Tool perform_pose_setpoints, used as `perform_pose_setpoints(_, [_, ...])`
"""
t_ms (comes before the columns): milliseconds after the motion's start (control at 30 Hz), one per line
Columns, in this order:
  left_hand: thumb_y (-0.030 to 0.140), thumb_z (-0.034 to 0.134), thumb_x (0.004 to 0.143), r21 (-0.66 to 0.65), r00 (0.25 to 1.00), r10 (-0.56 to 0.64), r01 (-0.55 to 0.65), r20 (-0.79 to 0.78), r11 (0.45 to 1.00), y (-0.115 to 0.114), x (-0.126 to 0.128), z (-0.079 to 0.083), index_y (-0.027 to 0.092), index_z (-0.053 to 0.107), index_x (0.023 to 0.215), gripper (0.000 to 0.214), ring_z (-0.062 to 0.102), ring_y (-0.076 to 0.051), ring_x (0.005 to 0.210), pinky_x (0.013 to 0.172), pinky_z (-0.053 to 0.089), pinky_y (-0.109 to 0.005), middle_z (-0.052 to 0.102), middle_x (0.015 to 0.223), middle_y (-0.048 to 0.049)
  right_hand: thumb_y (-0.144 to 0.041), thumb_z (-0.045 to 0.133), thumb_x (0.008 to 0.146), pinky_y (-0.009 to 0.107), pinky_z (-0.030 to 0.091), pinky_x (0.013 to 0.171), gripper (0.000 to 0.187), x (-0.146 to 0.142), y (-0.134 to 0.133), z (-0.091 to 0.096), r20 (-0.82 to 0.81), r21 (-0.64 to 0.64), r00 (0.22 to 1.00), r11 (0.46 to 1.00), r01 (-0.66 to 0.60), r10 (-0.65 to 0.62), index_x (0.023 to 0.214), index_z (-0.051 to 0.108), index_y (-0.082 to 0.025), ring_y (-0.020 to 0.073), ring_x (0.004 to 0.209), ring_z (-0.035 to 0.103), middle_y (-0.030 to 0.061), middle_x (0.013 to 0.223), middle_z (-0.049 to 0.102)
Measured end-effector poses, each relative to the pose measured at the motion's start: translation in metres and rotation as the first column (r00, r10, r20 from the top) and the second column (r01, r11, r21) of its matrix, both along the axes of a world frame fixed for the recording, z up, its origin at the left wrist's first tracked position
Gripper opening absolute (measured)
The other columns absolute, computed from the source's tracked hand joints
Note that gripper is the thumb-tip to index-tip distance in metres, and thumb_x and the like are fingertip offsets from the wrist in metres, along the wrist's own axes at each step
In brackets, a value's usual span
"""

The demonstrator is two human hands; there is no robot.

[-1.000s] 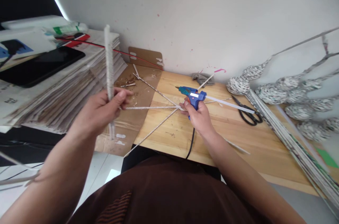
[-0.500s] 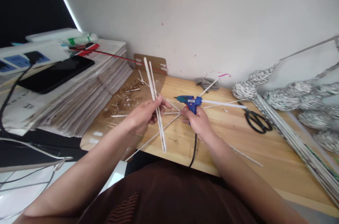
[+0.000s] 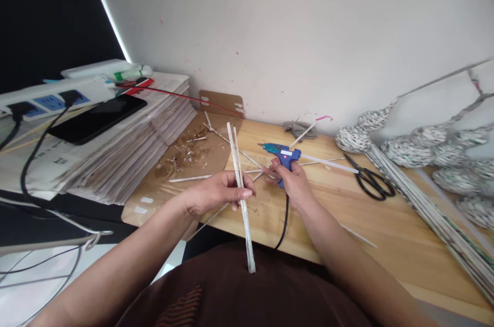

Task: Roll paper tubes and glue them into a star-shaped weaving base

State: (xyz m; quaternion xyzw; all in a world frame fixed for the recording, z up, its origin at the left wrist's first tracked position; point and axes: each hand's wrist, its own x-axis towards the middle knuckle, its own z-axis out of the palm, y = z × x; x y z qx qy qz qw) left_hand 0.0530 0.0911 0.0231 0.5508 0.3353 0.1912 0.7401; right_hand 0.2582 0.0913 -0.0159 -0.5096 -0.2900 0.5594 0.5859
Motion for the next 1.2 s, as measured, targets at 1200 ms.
perform_pose_setpoints(1200, [0.046, 0.076, 0.067, 0.293, 0.920, 0.383, -0.390, 0.083, 0.873, 0.090, 0.025, -0.030, 0.014, 0.064, 0.086, 0.039, 0.059, -0.011, 0.065, 0.060, 0.053, -0.024, 0.061, 0.073, -0.0005, -0.047, 0.047, 0.090, 0.028, 0.036, 0.057, 0.033, 0.043, -0.044, 0.025, 0.977, -0.127, 0.141, 0.965, -0.230, 0.162, 0.092, 0.061, -0.017, 0.0188, 0.060, 0.056, 0.0067, 0.074, 0.066])
